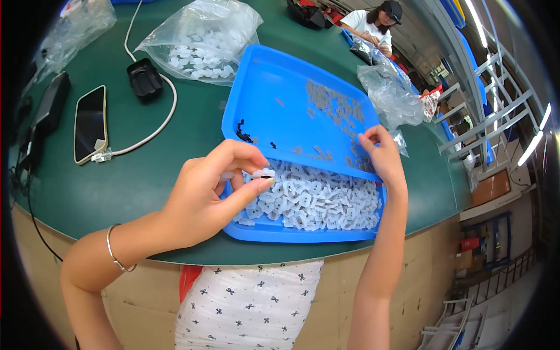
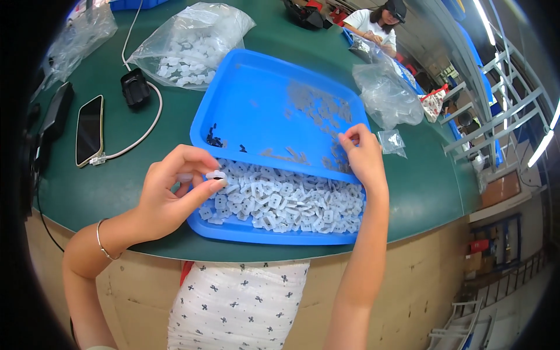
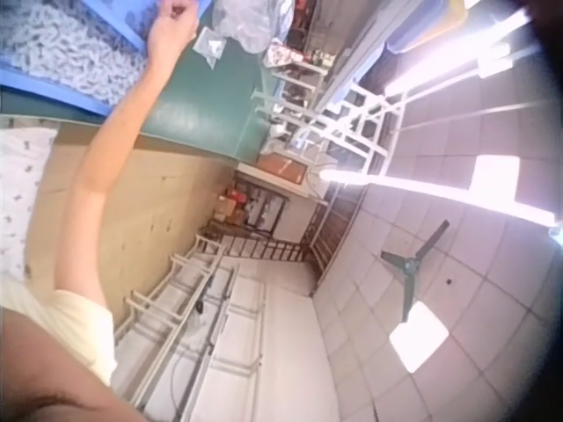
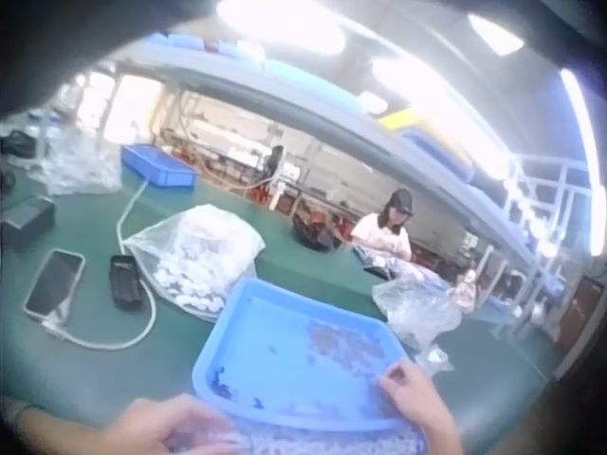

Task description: The person inserts small metal components into plastic housings by hand on a workbench.

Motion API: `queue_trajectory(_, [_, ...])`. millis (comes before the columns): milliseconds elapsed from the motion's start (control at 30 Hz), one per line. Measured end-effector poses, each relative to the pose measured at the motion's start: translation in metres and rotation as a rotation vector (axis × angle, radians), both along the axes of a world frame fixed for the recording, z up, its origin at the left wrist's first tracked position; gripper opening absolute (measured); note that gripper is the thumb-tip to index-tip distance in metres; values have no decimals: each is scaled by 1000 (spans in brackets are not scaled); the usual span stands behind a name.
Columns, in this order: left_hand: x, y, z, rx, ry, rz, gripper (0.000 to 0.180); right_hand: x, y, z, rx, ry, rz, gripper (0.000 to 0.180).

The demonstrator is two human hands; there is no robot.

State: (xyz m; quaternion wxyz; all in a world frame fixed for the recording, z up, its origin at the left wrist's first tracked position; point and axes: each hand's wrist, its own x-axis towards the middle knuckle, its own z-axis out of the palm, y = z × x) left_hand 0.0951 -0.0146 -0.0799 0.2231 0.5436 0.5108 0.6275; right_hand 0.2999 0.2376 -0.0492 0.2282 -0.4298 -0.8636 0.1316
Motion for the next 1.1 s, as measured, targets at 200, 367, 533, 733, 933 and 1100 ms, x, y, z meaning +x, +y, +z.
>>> queue_trajectory(200, [-3,-3,-2,-88,-103,-43,19,-47,-56,24,-382,615,352,10])
queue_trajectory(367, [-6,-3,2,-210,-298,-123,21,-74,-91,28,-620,630,685,9])
queue_trajectory(533, [-10,-1,7,-220,-401,-125,22,-78,-112,15,-737,637,796,9])
queue_trajectory(733, [-8,0,1,-175,-321,-106,22,-81,-118,12,-575,567,820,18])
queue_trajectory(933, [-8,-1,-2,-115,-57,-124,17,-79,-114,11,-404,496,874,21])
queue_trajectory(1100, [-10,0,-6,-44,8,-136,15,-80,-118,5,-405,552,848,20])
